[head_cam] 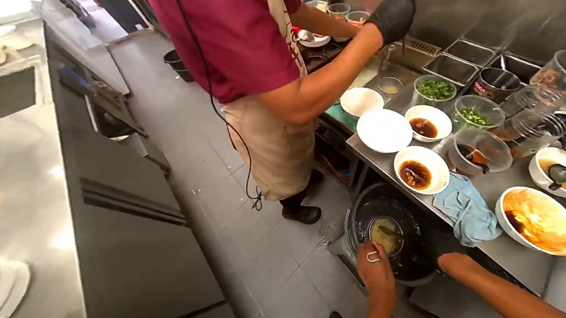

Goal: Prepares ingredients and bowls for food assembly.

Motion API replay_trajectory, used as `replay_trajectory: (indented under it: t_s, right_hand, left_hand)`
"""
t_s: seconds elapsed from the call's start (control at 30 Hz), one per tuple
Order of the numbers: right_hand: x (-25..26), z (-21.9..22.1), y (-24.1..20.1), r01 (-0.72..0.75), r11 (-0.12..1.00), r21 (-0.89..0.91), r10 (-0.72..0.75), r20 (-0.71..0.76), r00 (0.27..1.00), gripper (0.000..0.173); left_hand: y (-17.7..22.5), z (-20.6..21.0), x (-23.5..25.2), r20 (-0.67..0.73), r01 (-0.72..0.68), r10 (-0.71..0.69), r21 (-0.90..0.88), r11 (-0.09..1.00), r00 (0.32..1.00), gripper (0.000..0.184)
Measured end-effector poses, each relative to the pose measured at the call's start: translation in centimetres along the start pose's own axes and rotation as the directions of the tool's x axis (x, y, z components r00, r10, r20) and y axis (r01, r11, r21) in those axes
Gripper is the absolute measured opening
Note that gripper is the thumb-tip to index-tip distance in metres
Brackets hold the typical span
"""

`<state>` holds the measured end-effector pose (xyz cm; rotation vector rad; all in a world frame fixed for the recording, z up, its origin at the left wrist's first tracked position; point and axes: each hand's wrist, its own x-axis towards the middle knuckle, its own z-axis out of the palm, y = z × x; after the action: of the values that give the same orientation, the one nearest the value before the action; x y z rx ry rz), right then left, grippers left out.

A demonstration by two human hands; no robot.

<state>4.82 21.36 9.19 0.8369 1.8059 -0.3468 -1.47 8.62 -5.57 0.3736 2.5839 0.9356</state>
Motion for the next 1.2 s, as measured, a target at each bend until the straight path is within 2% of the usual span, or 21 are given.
replay_trajectory:
  t_s: [0.17,0.23,0.33,0.47,0.53,0.63,0.73,0.8,0.87,0.97,1.07,1.13,1.2]
  right_hand:
    - [1.4,0.5,1.0,0.004,0.997,0.083,0.010,-0.161,0.987,0.043]
    - [2.9,0.1,2.5,-0.021,0.998,0.055,0.035,-0.264,0.964,0.054]
    - [3.5,0.5,3.4,-0.044,0.999,0.007,0.044,-0.272,0.961,0.065]
    - [9.7,3.7,2.6,0.005,0.998,0.058,0.014,-0.329,0.944,0.057]
    - [10.1,3.5,3.5,0.013,0.998,0.058,0.006,-0.325,0.946,0.052]
    - [4.1,2.2,7.7,0.039,0.999,0.014,-0.031,-0.381,0.924,0.042]
    - [-4.2,1.4,12.6,0.125,0.991,-0.045,-0.129,-0.550,0.825,0.032]
    - [-8.4,0.6,13.2,0.117,0.991,-0.058,-0.128,-0.599,0.790,0.029]
    - [-9.5,-0.2,12.0,0.072,0.995,-0.072,-0.100,-0.599,0.794,0.029]
    - [-6.0,-1.2,7.8,0.017,0.996,-0.083,-0.056,-0.496,0.866,0.031]
    - [0.4,-1.4,3.0,-0.033,0.999,-0.017,0.025,-0.350,0.936,0.047]
    - [4.6,-0.2,1.3,-0.048,0.997,0.055,0.062,-0.309,0.949,0.056]
    - [7.5,1.4,1.5,-0.044,0.997,0.070,0.063,-0.297,0.953,0.057]
  left_hand:
    - [0.0,-0.1,0.3,0.020,0.001,-0.001,0.007,1.000,1.000,0.038]
    - [0.1,-0.4,0.5,0.036,0.015,-0.016,0.022,1.000,0.999,0.039]
    - [0.3,-0.4,0.4,0.015,0.018,-0.018,0.015,1.000,1.000,0.038]
    - [0.2,0.1,0.4,0.004,0.017,-0.017,0.010,1.000,1.000,0.039]
    - [0.2,0.0,0.5,0.016,0.009,-0.010,0.028,1.000,1.000,0.040]
    - [0.2,-0.2,0.5,0.011,0.007,-0.008,0.035,0.999,1.000,0.040]
    - [0.3,0.1,0.5,0.009,0.030,-0.030,0.035,0.999,1.000,0.041]
    - [0.1,0.3,0.5,-0.013,0.030,-0.029,0.040,0.999,0.999,0.040]
    - [0.2,0.4,0.6,-0.036,0.026,-0.024,0.038,0.999,0.999,0.040]
    - [0.1,0.5,0.4,-0.032,0.024,-0.022,0.037,0.999,0.999,0.041]
    - [0.2,0.2,0.3,-0.006,0.033,-0.033,0.052,0.998,0.999,0.040]
    - [0.4,0.1,0.4,-0.004,0.037,-0.037,0.063,0.997,0.999,0.040]
    - [0.5,0.3,0.3,0.003,0.041,-0.041,0.055,0.998,0.999,0.041]
